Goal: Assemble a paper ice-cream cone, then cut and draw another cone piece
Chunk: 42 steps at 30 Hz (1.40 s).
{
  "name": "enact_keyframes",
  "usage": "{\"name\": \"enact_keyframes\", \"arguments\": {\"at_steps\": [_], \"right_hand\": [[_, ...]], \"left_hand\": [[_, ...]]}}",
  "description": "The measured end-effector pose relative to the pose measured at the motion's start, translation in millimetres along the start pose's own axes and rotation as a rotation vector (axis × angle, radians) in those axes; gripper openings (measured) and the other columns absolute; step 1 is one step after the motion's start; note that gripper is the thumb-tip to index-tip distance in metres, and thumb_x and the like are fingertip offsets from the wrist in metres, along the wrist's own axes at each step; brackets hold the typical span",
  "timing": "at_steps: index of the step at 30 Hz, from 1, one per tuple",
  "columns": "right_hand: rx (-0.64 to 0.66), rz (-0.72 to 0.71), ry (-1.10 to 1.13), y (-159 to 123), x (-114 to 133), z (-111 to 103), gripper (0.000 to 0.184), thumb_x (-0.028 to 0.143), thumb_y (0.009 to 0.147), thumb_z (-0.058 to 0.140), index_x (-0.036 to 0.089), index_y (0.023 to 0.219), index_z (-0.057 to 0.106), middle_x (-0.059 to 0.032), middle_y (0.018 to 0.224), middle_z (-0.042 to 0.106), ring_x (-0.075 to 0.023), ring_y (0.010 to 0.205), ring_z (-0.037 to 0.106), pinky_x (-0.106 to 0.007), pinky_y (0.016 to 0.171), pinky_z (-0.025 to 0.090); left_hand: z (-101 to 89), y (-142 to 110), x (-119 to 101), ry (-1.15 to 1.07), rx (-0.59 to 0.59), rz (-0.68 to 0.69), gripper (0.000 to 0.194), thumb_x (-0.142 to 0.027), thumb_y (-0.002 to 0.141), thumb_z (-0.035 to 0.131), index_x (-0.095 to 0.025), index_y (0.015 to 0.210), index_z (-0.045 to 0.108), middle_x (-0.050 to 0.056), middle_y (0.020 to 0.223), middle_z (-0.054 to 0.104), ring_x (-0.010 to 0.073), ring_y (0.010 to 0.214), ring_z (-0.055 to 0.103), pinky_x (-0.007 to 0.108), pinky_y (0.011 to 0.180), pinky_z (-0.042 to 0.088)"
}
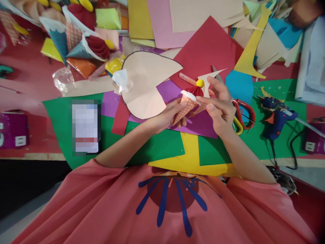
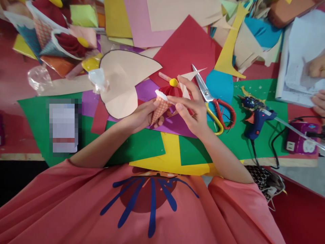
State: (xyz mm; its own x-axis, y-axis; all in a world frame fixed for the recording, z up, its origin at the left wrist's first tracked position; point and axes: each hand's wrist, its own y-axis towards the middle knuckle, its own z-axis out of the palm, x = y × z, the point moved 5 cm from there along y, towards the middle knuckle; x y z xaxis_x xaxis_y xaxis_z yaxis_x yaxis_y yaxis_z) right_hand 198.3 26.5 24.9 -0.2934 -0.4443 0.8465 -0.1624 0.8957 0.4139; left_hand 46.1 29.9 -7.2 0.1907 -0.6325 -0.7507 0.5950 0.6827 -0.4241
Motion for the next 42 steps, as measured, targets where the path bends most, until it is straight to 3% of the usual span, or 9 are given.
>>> {"name": "enact_keyframes", "arguments": {"at_steps": [4,10,15,19,22,28,35,38,42], "right_hand": [[0.015,0.001,0.015,0,-1,0,0.027,0.042,0.089,0.057,0.041,0.114,0.067,0.0081,0.145,0.048,-0.0281,0.14,0.04,-0.049,0.117,0.038],[0.078,0.014,-0.036,0,-1,3,0.03,0.041,0.092,0.05,0.043,0.117,0.065,0.0146,0.148,0.043,-0.0261,0.143,0.035,-0.048,0.12,0.034],[0.031,-0.031,0.007,2,0,1,0.034,0.037,0.091,0.052,0.042,0.124,0.06,0.0119,0.146,0.045,-0.0232,0.141,0.038,-0.046,0.12,0.033],[-0.019,0.038,-0.039,2,-4,-1,0.023,0.037,0.09,0.055,0.041,0.109,0.067,0.0092,0.139,0.053,-0.0223,0.135,0.046,-0.044,0.116,0.038],[-0.009,0.059,-0.031,2,-6,0,0.017,0.037,0.089,0.057,0.039,0.1,0.068,0.0093,0.137,0.054,-0.0213,0.133,0.047,-0.043,0.113,0.041],[0.038,0.047,0.034,4,-9,3,0.012,0.036,0.089,0.057,0.035,0.093,0.069,0.0065,0.137,0.054,-0.0211,0.132,0.049,-0.043,0.115,0.04],[0.071,0.053,0.106,2,-14,5,0.01,0.036,0.087,0.058,0.034,0.087,0.067,0.0101,0.142,0.05,-0.0214,0.134,0.046,-0.046,0.118,0.036],[0.065,0.096,0.123,2,-15,6,0.013,0.038,0.088,0.056,0.032,0.082,0.067,0.0088,0.138,0.054,-0.0246,0.134,0.047,-0.05,0.114,0.039],[0.071,0.099,0.137,3,-13,7,0.011,0.033,0.088,0.058,0.03,0.08,0.066,0.0065,0.135,0.056,-0.0246,0.134,0.047,-0.047,0.109,0.044]], "left_hand": [[-1.2,0,1,0.016,0.013,0.019,0.036,-0.045,0.091,0.054,-0.014,0.107,0.048,0.002,0.083,0.066,0.006,0.049,0.059,0.015,0.037,0.037],[-0.3,1,2,0.015,0.033,0.043,0.037,-0.046,0.087,0.06,-0.014,0.103,0.049,0.001,0.083,0.065,0.006,0.05,0.06,0.015,0.039,0.04],[1.3,0,1,-0.009,0.001,-0.037,0.032,-0.044,0.093,0.049,-0.013,0.093,0.053,-0.001,0.059,0.059,0.0066,0.046,0.055,0.015,0.04,0.038],[0.9,0,-3,-0.094,-0.071,-0.048,0.027,-0.039,0.094,0.048,-0.013,0.091,0.055,-0.002,0.064,0.059,0.0042,0.043,0.05,0.014,0.036,0.029],[2.0,1,-3,-0.106,-0.059,-0.04,0.025,-0.038,0.092,0.051,-0.013,0.094,0.054,-0.001,0.071,0.062,0.0038,0.044,0.051,0.013,0.033,0.025],[4.0,1,0,-0.069,0.018,-0.06,0.023,-0.035,0.094,0.046,-0.014,0.097,0.052,0.001,0.073,0.064,0.0051,0.042,0.052,0.014,0.032,0.026],[5.4,0,2,-0.066,0.028,-0.123,0.028,-0.036,0.095,0.044,-0.011,0.094,0.057,0.002,0.072,0.065,0.0048,0.042,0.05,0.015,0.033,0.027],[5.6,-1,3,-0.081,0.038,-0.134,0.028,-0.036,0.094,0.045,-0.011,0.094,0.057,0.003,0.074,0.065,0.0048,0.043,0.051,0.015,0.033,0.028],[5.7,-1,3,-0.08,0.053,-0.154,0.03,-0.034,0.096,0.039,-0.01,0.097,0.057,0.003,0.075,0.065,0.0045,0.043,0.05,0.015,0.034,0.028]]}}
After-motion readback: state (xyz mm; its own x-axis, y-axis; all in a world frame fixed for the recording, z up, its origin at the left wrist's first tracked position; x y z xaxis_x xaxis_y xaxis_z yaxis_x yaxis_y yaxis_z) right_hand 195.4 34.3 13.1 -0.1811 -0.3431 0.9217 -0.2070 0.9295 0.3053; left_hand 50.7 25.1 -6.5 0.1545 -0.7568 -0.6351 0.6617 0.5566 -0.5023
